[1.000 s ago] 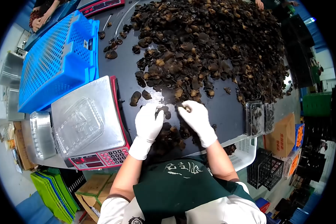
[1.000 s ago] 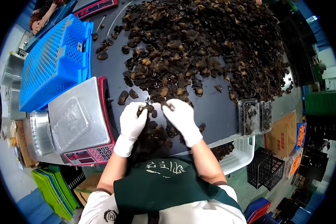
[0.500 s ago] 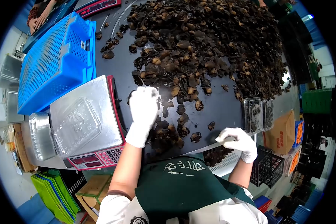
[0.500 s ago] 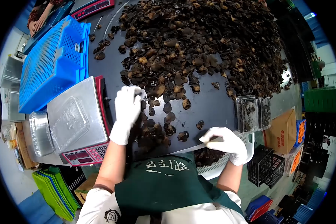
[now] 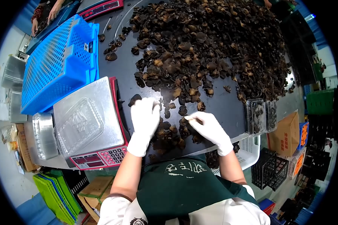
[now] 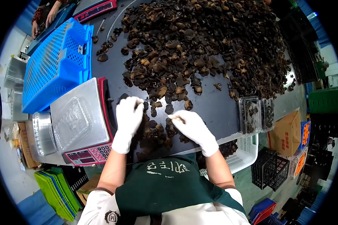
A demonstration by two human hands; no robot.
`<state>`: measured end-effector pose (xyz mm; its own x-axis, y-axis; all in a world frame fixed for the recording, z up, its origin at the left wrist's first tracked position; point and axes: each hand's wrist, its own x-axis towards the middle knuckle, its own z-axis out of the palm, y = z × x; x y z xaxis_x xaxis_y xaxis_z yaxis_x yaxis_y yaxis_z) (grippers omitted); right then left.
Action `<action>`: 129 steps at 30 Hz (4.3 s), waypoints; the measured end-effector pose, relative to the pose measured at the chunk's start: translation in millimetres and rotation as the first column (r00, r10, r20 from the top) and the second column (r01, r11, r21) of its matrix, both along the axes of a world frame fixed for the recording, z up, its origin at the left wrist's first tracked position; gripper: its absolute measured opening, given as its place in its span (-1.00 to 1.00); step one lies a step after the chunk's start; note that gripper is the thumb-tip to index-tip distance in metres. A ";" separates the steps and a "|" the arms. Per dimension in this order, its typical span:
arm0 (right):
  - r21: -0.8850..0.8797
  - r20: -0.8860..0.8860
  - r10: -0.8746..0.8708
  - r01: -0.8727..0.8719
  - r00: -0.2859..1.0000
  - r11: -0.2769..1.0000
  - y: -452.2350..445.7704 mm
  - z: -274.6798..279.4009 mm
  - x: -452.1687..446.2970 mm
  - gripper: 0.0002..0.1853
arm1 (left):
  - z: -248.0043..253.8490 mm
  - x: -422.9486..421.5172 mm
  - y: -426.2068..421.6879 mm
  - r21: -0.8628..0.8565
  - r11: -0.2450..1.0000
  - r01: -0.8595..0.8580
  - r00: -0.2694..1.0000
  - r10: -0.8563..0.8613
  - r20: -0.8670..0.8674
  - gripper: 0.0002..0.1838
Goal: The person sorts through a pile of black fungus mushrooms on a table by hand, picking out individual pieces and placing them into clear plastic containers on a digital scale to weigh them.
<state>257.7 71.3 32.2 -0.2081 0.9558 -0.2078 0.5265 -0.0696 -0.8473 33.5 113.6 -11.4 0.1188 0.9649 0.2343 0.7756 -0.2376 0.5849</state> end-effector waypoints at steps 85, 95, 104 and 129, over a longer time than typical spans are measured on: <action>0.451 0.536 -0.114 -0.170 0.836 0.876 -44.0 -67.4 26.9 -0.87 | -58.2 -21.3 8.3 -0.097 0.984 -0.152 0.867 0.086 -0.490 -0.55; -0.321 0.732 0.165 0.122 0.661 0.939 -100.1 -12.4 101.1 -0.80 | 2.0 -28.7 -33.6 -0.082 0.969 0.234 0.971 -0.229 0.065 -0.82; 0.359 0.417 -0.023 -0.141 0.909 0.923 -67.3 -13.6 16.1 -0.94 | 40.6 -38.7 -101.2 -0.504 0.816 0.283 0.849 -0.458 -0.264 -0.70; -0.138 0.489 0.194 -0.145 0.851 0.980 -79.2 15.6 55.6 -0.74 | 23.7 -34.9 -93.1 -0.242 0.957 0.159 0.983 -0.130 0.131 -0.73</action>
